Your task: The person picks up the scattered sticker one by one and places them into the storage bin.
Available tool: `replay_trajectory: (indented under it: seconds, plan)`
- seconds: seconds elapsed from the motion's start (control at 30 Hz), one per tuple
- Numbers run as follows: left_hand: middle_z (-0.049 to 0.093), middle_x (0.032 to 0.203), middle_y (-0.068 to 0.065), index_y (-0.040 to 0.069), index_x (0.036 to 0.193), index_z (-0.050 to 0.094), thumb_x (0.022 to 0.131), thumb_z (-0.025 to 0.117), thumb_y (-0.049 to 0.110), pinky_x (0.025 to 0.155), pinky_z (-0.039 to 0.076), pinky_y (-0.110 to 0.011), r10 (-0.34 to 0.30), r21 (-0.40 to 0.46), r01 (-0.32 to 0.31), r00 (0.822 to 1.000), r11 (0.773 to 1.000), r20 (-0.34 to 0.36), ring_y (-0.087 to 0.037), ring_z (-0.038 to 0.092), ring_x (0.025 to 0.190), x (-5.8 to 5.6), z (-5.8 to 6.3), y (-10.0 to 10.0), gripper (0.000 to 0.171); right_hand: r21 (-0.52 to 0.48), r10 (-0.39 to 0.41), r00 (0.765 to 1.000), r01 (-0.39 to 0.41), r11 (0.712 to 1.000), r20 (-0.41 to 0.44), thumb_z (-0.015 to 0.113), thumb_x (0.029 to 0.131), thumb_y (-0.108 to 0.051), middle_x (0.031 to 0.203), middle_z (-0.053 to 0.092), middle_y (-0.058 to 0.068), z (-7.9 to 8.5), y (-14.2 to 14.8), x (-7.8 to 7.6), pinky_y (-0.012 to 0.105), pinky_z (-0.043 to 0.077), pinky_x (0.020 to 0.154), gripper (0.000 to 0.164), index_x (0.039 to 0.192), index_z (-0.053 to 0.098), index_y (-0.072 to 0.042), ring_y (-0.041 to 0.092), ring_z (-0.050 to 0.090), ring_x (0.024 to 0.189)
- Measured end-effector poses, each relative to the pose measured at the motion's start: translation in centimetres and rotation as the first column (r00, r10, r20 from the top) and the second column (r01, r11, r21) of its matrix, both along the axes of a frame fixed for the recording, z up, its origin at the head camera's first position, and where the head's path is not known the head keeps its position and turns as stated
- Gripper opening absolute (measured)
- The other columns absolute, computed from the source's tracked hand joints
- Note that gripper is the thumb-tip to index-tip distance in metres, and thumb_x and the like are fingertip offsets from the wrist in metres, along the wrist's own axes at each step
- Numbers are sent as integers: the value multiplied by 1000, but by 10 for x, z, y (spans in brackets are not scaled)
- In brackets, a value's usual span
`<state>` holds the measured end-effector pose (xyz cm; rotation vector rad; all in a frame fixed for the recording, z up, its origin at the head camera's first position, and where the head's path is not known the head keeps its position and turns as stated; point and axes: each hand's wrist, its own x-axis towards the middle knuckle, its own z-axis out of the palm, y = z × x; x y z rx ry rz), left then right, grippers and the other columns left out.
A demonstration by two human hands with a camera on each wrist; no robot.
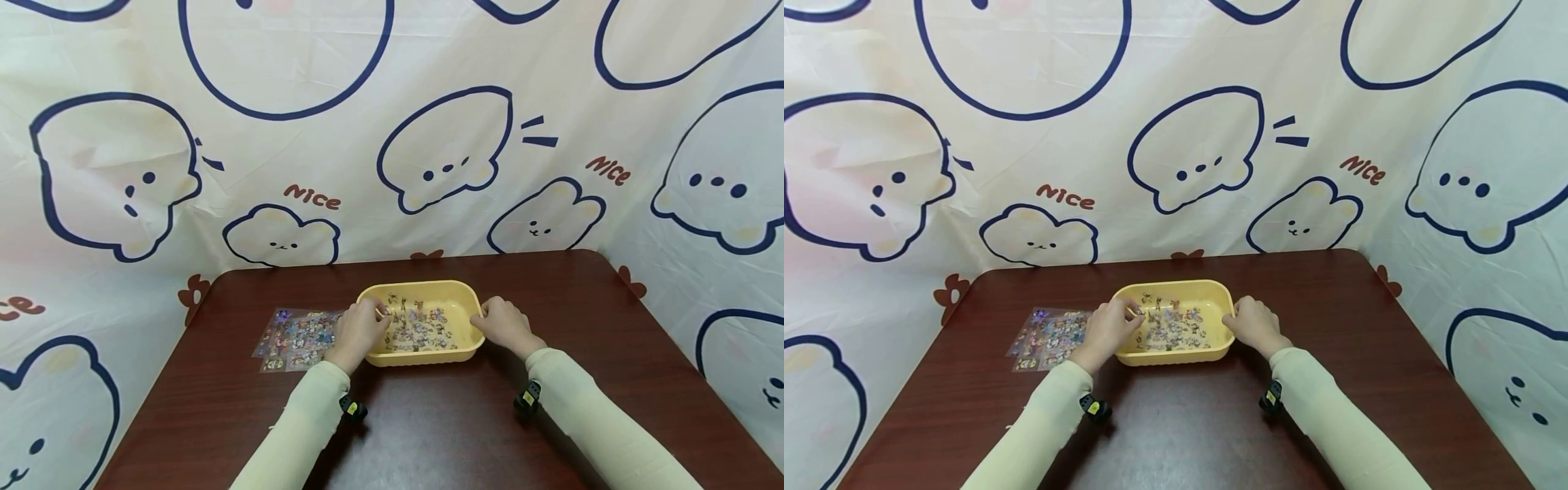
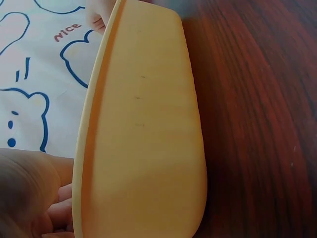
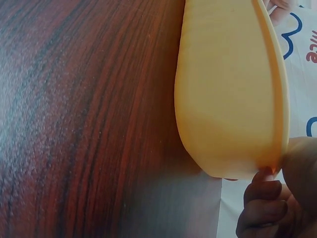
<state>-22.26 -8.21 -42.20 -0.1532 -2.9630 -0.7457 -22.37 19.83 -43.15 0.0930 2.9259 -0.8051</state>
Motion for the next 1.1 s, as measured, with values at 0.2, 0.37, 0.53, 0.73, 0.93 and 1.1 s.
replay_trajectory:
  seconds: [0.2,0.37,0.53,0.73,0.93,1.1]
  plan:
    - [73,78,0,13,109,74,96,69,35,45,39,-27,-14,-27,13,999,1000,-31,-12,54,52,2,0,2,27,0,2,1000,-2,1000,-3,61,89,-25,54,52,-2,-1,1,0,27,36,49,35,58,48,-16,15,53,52]
    - [71,74,-4,9,113,75,98,65,38,42,36,-28,-31,-38,28,997,999,-78,-14,51,47,5,3,3,33,-4,3,1000,-3,1000,3,61,90,-25,55,53,-2,0,1,0,27,38,50,34,59,50,-15,14,53,53]
    - [72,78,-3,10,114,74,99,63,38,44,38,-28,-35,-56,31,996,998,-85,-13,52,50,8,6,5,33,-8,1,1000,-1,1000,10,62,91,-26,57,56,-1,0,1,0,28,39,50,33,62,54,-14,14,54,54]
    - [69,73,1,11,113,73,99,64,37,47,39,-28,-47,-36,44,994,998,-94,-12,53,51,11,11,4,31,-8,3,1000,-3,1000,5,62,91,-27,58,57,0,0,1,1,28,39,50,32,63,56,-13,15,55,55]
    - [70,73,1,12,110,74,98,64,37,48,39,-28,-48,-27,45,991,999,-125,-12,54,53,14,16,1,30,-6,2,1000,-2,1000,0,62,91,-27,58,56,0,0,1,1,29,39,51,33,62,54,-14,15,55,55]
    - [71,76,3,14,109,74,98,63,39,51,41,-29,-39,-29,35,988,999,-148,-12,56,56,17,20,-2,29,-11,5,1000,-5,1000,-3,62,91,-27,57,57,0,0,1,0,28,39,50,33,62,55,-13,15,55,54]
